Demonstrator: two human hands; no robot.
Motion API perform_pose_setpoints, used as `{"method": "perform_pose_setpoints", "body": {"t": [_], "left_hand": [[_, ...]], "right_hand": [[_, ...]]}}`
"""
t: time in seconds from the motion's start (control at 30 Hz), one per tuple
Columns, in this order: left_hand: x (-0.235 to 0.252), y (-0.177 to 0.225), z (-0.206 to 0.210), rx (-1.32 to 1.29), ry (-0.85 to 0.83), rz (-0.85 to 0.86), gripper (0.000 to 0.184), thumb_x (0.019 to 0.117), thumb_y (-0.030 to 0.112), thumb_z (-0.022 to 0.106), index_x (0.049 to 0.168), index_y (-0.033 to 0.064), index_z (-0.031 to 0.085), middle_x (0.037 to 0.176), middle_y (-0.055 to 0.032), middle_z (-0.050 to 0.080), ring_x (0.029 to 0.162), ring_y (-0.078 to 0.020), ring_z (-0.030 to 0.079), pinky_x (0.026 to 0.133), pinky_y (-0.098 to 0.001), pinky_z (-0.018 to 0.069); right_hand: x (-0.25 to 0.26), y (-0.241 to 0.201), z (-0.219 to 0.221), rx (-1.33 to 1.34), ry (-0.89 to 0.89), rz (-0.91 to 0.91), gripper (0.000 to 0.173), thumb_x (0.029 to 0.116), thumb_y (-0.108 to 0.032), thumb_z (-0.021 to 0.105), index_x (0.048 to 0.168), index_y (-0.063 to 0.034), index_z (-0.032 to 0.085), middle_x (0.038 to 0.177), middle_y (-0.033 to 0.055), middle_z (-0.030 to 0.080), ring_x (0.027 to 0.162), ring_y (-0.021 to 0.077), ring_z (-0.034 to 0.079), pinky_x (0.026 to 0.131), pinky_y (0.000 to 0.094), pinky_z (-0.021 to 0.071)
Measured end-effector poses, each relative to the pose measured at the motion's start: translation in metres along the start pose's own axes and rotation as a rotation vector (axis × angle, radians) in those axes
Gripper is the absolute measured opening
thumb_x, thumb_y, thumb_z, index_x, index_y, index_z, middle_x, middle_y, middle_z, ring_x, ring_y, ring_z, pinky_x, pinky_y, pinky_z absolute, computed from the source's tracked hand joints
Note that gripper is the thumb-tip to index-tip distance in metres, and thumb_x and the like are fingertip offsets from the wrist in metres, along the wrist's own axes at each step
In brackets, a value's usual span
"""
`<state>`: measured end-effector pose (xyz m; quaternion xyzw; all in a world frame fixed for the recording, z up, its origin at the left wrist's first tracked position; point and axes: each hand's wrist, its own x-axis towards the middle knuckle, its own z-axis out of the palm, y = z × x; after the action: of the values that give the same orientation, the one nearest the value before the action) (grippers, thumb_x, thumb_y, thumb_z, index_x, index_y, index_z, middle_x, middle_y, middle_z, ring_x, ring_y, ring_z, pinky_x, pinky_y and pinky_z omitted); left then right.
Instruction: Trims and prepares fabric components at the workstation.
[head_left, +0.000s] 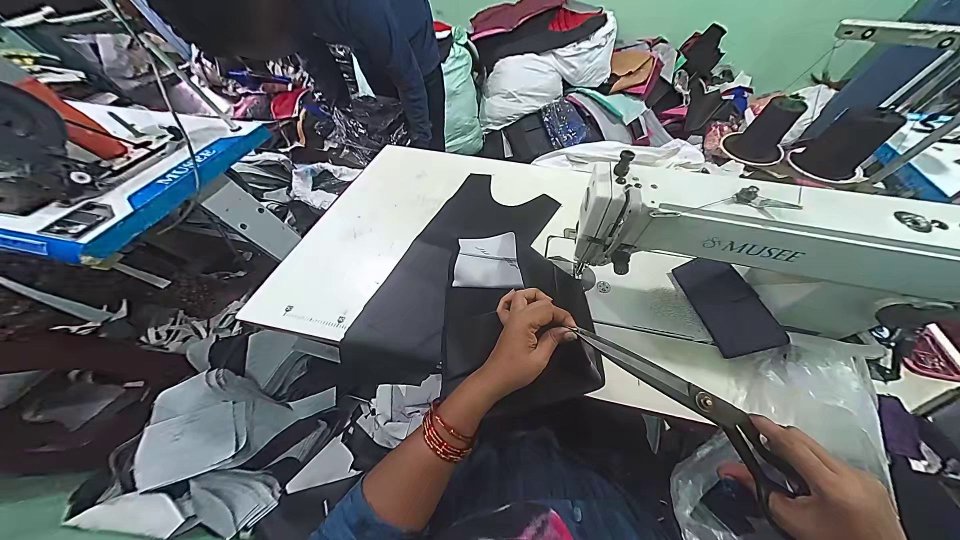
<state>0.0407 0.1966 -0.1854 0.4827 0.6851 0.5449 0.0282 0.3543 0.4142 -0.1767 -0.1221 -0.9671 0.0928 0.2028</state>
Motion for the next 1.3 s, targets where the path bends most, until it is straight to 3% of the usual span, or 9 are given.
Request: {"method": "perform_pose_setpoints", "body": {"t": [0.93, 1.1, 1.17, 1.2, 1.27, 1.3], "left_hand": [[-0.004, 0.004, 0.002, 0.042, 0.033, 0.055, 0.015, 0.0983, 0.025, 0.064, 0.093, 0.0153, 0.074, 0.09, 0.0057, 0.07, 0.119, -0.0135, 0.057, 0.114, -0.0541, 0.0175], [-0.005, 0.003, 0.0, 0.026, 0.009, 0.08, 0.014, 0.0979, 0.025, 0.065, 0.093, 0.0163, 0.075, 0.092, 0.0054, 0.071, 0.12, -0.0131, 0.057, 0.115, -0.0536, 0.0178], [-0.004, 0.0, -0.009, -0.045, -0.044, 0.109, 0.019, 0.0975, 0.03, 0.065, 0.098, 0.0141, 0.077, 0.097, 0.0039, 0.074, 0.117, -0.0109, 0.06, 0.115, -0.0483, 0.0248], [-0.003, -0.001, -0.016, -0.104, -0.08, 0.107, 0.03, 0.0987, 0.035, 0.064, 0.108, 0.0097, 0.077, 0.103, 0.0019, 0.076, 0.115, -0.0095, 0.063, 0.114, -0.0442, 0.0329], [0.001, -0.002, -0.032, -0.26, -0.124, 0.036, 0.058, 0.1009, 0.045, 0.06, 0.131, -0.005, 0.063, 0.114, -0.0067, 0.075, 0.109, -0.0119, 0.07, 0.104, -0.0365, 0.0534], [0.003, -0.002, -0.04, -0.311, -0.091, -0.062, 0.064, 0.1013, 0.045, 0.059, 0.138, -0.0071, 0.056, 0.121, -0.0112, 0.072, 0.11, -0.0153, 0.07, 0.099, -0.0363, 0.057]], "right_hand": [[-0.003, -0.015, -0.003, 0.062, -0.074, 0.052, 0.052, 0.0837, -0.036, 0.075, 0.109, 0.0097, 0.068, 0.081, 0.0234, 0.069, 0.056, 0.0336, 0.064, 0.046, 0.0464, 0.0477], [-0.006, -0.017, -0.001, 0.17, -0.12, 0.13, 0.058, 0.0842, -0.038, 0.077, 0.113, 0.0115, 0.067, 0.086, 0.0241, 0.071, 0.063, 0.0348, 0.067, 0.055, 0.0508, 0.0535], [-0.007, -0.016, 0.0, 0.275, -0.158, 0.229, 0.064, 0.0842, -0.039, 0.078, 0.118, 0.013, 0.064, 0.08, 0.0204, 0.068, 0.063, 0.0298, 0.063, 0.06, 0.0477, 0.0529], [-0.008, -0.014, 0.001, 0.31, -0.171, 0.277, 0.066, 0.0843, -0.041, 0.078, 0.12, 0.0122, 0.063, 0.076, 0.0168, 0.065, 0.062, 0.0259, 0.059, 0.059, 0.0449, 0.0515], [-0.007, -0.009, 0.003, 0.33, -0.187, 0.387, 0.066, 0.0841, -0.036, 0.08, 0.125, 0.012, 0.06, 0.077, 0.0181, 0.064, 0.063, 0.0289, 0.059, 0.061, 0.0502, 0.0511], [-0.006, -0.008, 0.005, 0.319, -0.198, 0.455, 0.066, 0.0835, -0.033, 0.081, 0.127, 0.0114, 0.059, 0.08, 0.0203, 0.065, 0.066, 0.0329, 0.06, 0.064, 0.0552, 0.051]]}}
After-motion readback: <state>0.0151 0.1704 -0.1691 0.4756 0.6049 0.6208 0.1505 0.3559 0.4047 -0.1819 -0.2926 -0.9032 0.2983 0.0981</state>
